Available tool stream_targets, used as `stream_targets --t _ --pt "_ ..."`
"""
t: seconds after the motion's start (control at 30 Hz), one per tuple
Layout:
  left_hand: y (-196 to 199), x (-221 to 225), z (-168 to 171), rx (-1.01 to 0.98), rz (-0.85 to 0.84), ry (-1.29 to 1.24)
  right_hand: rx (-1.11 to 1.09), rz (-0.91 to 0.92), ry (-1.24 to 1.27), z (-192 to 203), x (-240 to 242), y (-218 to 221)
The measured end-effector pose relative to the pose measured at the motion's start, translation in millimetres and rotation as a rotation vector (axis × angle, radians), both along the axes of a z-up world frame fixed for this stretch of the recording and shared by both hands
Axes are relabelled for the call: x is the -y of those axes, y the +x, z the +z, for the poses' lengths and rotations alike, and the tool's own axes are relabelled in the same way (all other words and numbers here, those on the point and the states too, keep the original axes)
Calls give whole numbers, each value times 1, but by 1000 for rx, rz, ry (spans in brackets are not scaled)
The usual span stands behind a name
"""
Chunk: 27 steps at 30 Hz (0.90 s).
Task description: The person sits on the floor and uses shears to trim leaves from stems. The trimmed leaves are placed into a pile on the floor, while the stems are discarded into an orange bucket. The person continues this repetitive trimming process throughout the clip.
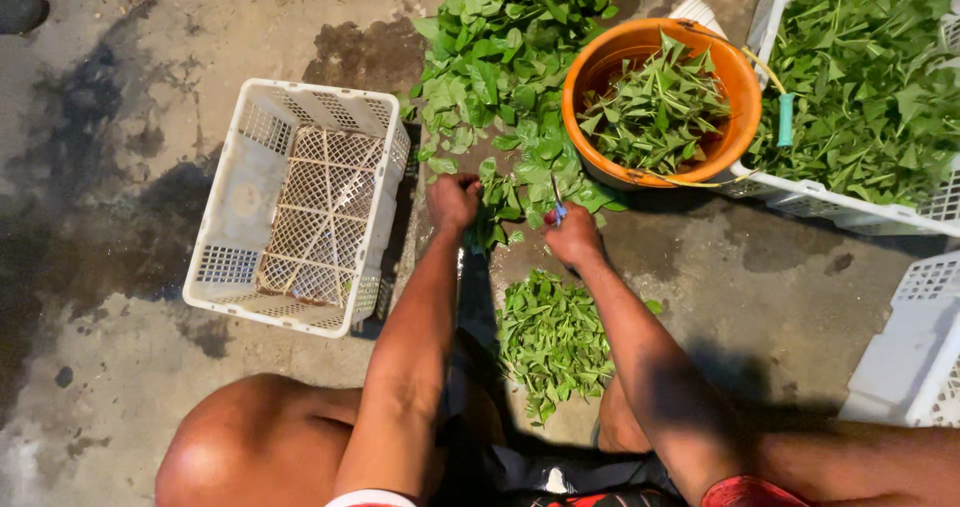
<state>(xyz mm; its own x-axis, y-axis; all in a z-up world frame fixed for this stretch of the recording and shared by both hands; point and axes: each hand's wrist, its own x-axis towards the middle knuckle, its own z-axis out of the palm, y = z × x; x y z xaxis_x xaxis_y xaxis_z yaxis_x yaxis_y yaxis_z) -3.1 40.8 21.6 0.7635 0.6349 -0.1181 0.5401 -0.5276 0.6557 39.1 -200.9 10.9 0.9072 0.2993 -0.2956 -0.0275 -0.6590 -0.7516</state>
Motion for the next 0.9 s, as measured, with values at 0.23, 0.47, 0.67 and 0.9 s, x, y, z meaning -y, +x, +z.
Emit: stream_targets --t 0.23,0.47,0.67,0.9 --pt "7 6 22 -149 -60 20 -20 15 17 -3 -3 -2" --pt "4 -19 -1 88 -117 30 -33 45 19 -5 -7 -3" --pt "-2 -44 3 331 -30 -128 -40 48 20 -2 -7 -3" --pt "-9 -48 7 434 53 -866 -23 85 50 -8 -11 -5"
